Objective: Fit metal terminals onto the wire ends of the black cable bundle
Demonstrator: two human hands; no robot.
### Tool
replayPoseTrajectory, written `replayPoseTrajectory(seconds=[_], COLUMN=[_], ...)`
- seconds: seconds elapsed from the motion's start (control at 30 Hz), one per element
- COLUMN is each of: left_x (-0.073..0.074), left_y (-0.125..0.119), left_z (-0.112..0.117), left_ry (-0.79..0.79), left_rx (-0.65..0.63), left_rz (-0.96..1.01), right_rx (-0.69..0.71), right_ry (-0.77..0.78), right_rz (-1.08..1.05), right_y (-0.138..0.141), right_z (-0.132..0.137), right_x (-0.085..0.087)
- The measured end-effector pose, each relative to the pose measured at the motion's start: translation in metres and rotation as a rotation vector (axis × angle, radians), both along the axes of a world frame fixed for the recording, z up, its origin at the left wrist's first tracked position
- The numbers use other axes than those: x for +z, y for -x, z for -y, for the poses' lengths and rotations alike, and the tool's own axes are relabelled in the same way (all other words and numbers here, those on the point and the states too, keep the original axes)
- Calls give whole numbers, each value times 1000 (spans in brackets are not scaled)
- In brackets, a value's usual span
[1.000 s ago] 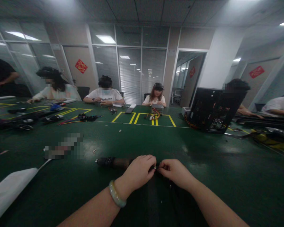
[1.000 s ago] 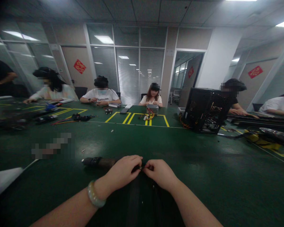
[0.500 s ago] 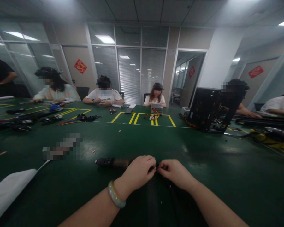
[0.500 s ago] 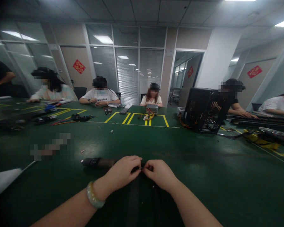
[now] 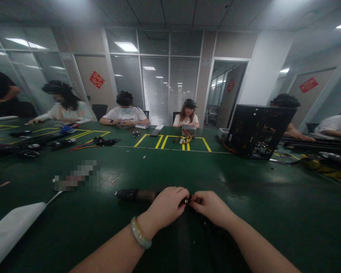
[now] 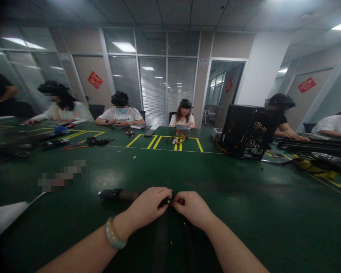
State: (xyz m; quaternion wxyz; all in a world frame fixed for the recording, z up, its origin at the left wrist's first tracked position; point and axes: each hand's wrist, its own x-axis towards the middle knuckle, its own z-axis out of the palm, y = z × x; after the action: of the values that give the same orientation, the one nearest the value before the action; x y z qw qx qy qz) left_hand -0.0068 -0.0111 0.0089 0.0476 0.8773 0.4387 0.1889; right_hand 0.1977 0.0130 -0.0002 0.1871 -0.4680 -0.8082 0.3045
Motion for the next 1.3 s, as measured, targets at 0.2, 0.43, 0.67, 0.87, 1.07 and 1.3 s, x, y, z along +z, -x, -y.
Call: replayPoseTrajectory(seconds=[0.2, 0.43, 0.67, 0.87, 1.07, 1.3], left_x=[0, 0, 2, 2, 0, 0], left_y=[0, 0, -1, 0, 0, -1], left_z=[1, 0, 1, 2, 1, 1], left_ry=[0, -9, -18, 1, -16, -10], left_rx=[8, 18, 21, 5, 17, 14], left_rz=[8, -11, -1, -8, 12, 14], right_rx=[0, -3, -3, 5, 8, 4], right_ry=[-1, 12, 15, 25, -8, 7], right_rz=[3, 3, -3, -5, -6, 7], right_y=[1, 1, 1, 1, 2, 3], right_z=[0, 0, 0, 1, 0, 4], right_x=[0, 1, 1, 1, -2, 5])
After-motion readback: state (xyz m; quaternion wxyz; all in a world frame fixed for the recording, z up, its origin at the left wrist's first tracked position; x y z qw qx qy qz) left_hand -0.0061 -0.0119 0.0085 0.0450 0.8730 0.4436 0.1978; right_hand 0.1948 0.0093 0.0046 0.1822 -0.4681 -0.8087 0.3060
